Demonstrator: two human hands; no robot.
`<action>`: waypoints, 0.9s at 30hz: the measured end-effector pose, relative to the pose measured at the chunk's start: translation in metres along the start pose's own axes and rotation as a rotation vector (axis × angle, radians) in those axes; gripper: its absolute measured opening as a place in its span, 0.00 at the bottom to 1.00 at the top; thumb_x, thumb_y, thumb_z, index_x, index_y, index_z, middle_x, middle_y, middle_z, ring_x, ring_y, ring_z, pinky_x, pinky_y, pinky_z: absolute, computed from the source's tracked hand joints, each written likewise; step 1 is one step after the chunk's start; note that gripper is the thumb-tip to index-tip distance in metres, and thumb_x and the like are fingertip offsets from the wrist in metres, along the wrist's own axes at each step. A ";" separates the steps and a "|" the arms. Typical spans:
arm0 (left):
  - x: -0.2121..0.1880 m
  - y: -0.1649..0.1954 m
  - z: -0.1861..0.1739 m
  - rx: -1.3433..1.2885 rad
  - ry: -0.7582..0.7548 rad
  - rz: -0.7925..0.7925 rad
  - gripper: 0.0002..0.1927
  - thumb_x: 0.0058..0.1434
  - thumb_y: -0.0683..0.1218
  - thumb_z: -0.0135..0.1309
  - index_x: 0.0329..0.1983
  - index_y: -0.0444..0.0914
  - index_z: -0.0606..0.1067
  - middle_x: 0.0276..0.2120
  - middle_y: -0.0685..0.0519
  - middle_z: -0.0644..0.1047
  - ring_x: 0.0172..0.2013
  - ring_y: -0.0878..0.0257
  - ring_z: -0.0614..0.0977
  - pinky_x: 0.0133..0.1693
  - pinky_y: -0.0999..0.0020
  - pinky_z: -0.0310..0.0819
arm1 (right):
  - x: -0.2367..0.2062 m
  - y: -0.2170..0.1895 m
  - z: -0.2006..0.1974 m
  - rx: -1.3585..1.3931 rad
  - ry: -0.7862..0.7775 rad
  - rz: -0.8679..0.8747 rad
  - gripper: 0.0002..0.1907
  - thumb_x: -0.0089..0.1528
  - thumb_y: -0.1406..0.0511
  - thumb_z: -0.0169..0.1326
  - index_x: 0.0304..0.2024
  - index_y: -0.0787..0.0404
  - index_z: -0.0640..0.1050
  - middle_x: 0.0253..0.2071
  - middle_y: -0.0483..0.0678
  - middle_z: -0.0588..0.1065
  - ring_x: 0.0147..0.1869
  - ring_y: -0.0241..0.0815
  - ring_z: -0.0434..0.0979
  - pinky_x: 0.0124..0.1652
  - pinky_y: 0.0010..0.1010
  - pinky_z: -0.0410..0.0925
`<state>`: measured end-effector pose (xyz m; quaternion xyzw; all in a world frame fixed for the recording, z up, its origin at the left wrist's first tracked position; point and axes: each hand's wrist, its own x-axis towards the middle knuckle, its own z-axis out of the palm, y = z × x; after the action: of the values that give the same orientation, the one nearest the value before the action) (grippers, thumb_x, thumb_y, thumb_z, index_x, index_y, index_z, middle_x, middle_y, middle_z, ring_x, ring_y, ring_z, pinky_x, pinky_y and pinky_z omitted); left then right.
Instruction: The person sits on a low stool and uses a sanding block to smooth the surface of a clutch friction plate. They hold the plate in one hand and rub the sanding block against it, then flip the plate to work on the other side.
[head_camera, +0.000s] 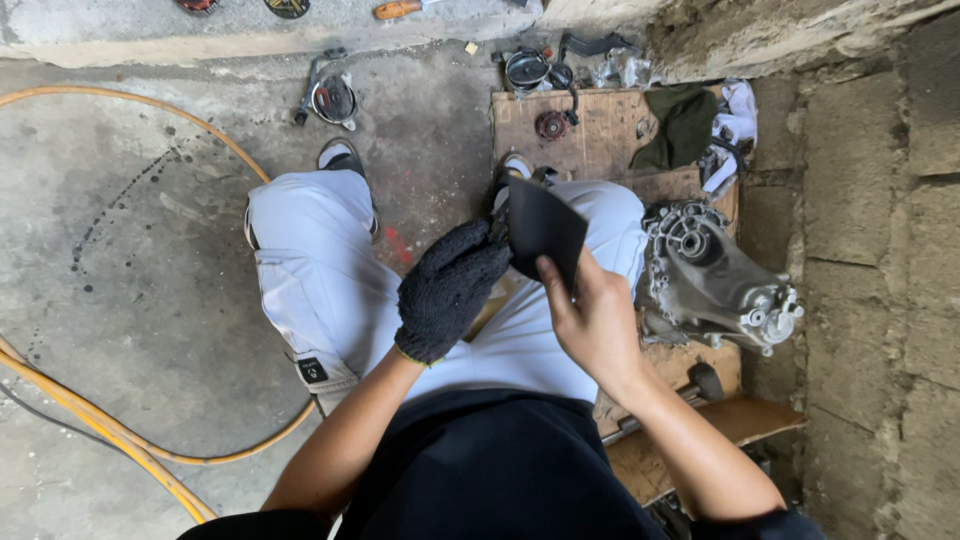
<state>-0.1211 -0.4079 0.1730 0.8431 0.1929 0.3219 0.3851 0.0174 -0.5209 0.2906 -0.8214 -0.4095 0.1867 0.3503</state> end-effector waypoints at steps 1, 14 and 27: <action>0.000 0.000 0.000 -0.016 0.002 0.000 0.16 0.62 0.38 0.58 0.54 0.39 0.80 0.55 0.46 0.79 0.59 0.51 0.79 0.61 0.59 0.73 | 0.000 -0.001 0.000 -0.001 0.011 -0.053 0.15 0.67 0.69 0.55 0.56 0.67 0.75 0.21 0.55 0.73 0.18 0.38 0.71 0.22 0.32 0.63; 0.001 0.002 -0.004 -0.065 -0.005 0.023 0.19 0.60 0.36 0.57 0.55 0.38 0.79 0.57 0.46 0.78 0.61 0.50 0.78 0.63 0.58 0.73 | -0.006 -0.007 0.000 -0.031 0.027 -0.008 0.13 0.67 0.69 0.56 0.53 0.65 0.75 0.21 0.57 0.74 0.19 0.46 0.75 0.23 0.34 0.64; 0.003 0.007 -0.006 -0.015 0.020 0.039 0.17 0.60 0.36 0.57 0.54 0.39 0.81 0.55 0.46 0.79 0.59 0.50 0.79 0.61 0.58 0.74 | -0.007 -0.010 -0.002 -0.025 -0.028 0.067 0.16 0.66 0.68 0.55 0.55 0.67 0.74 0.22 0.61 0.76 0.21 0.52 0.79 0.23 0.39 0.67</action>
<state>-0.1228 -0.4070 0.1825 0.8405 0.1779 0.3390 0.3833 0.0091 -0.5226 0.2993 -0.8361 -0.3891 0.2048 0.3280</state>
